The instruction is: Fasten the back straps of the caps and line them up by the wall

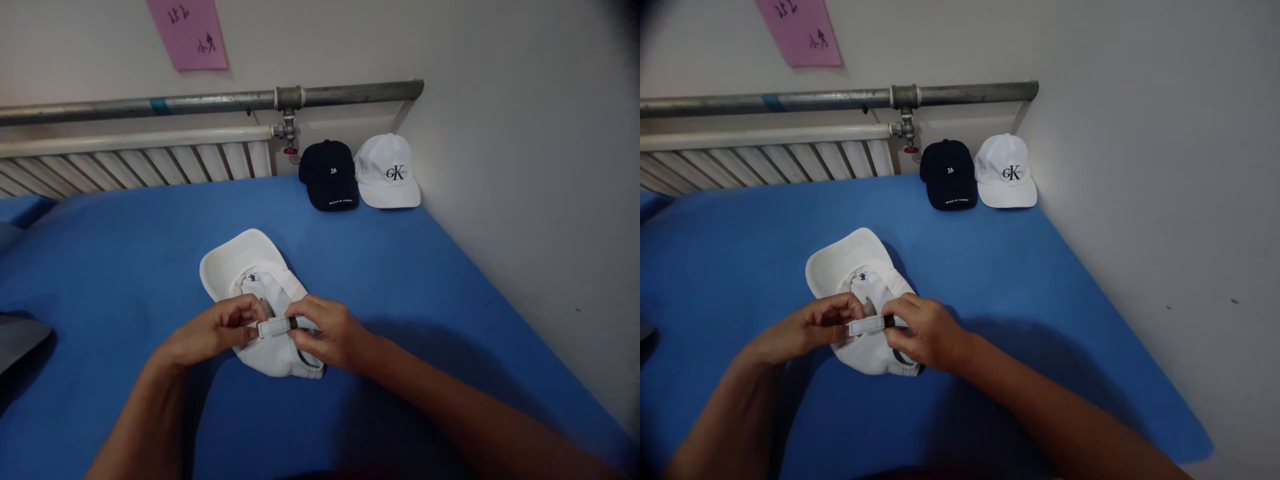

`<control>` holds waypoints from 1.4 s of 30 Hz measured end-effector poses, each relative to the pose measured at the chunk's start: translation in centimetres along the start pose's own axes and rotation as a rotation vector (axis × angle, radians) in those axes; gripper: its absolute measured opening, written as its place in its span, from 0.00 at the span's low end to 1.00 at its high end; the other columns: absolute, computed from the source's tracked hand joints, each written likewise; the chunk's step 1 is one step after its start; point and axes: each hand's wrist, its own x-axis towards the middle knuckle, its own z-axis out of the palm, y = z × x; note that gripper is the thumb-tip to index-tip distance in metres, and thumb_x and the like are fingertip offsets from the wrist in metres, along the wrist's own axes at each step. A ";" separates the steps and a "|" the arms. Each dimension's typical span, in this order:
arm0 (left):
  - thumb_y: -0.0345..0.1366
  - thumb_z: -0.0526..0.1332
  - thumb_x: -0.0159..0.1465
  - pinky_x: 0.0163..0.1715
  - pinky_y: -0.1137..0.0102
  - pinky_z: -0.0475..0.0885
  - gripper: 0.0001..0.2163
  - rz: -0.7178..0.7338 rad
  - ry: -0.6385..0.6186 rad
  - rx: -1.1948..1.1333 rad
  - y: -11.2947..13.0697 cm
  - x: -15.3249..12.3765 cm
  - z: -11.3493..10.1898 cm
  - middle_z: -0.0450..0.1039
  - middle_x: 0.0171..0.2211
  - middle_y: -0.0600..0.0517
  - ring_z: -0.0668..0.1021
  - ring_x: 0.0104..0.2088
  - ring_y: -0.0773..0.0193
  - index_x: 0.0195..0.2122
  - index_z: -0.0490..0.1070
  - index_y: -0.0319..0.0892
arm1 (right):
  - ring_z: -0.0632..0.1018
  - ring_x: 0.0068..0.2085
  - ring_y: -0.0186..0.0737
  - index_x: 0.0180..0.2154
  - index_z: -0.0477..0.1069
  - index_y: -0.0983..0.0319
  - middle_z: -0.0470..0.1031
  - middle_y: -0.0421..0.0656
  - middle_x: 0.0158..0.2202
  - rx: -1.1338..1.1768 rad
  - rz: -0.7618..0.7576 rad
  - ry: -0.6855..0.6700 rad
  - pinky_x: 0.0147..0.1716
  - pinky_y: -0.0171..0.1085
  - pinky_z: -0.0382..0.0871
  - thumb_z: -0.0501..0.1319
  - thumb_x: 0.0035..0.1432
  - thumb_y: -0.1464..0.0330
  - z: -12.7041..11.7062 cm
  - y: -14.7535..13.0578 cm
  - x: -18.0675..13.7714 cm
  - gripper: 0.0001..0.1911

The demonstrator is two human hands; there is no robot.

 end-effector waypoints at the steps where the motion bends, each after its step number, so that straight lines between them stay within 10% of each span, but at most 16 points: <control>1: 0.30 0.61 0.59 0.27 0.75 0.63 0.04 0.000 0.029 0.032 0.1 -0.1 -0.1 0.66 0.29 0.54 0.68 0.29 0.68 0.36 0.68 0.41 | 0.72 0.30 0.34 0.38 0.69 0.61 0.72 0.40 0.31 0.000 0.003 0.006 0.33 0.33 0.66 0.59 0.53 0.76 0.1 0.0 0.0 0.10; 17: 0.43 0.63 0.61 0.31 0.72 0.64 0.11 -0.023 0.112 0.183 0.1 0.6 1.0 0.68 0.33 0.53 0.69 0.33 0.66 0.40 0.69 0.42 | 0.71 0.32 0.35 0.38 0.69 0.62 0.71 0.42 0.32 -0.040 0.030 -0.045 0.34 0.34 0.66 0.57 0.53 0.76 0.9 0.0 -0.1 0.09; 24: 0.40 0.64 0.61 0.32 0.73 0.66 0.08 0.034 0.062 0.203 -0.1 0.6 0.8 0.69 0.30 0.53 0.70 0.32 0.67 0.33 0.73 0.40 | 0.71 0.30 0.32 0.40 0.72 0.61 0.72 0.37 0.30 0.377 0.432 -0.312 0.30 0.32 0.64 0.67 0.53 0.61 -0.3 0.2 0.6 0.15; 42: 0.39 0.62 0.63 0.25 0.76 0.61 0.07 0.040 -0.005 0.112 0.2 0.4 1.0 0.66 0.28 0.54 0.66 0.26 0.70 0.34 0.72 0.40 | 0.65 0.26 0.30 0.26 0.64 0.62 0.63 0.35 0.22 0.308 0.248 -0.298 0.26 0.31 0.57 0.60 0.59 0.58 0.4 0.1 0.6 0.16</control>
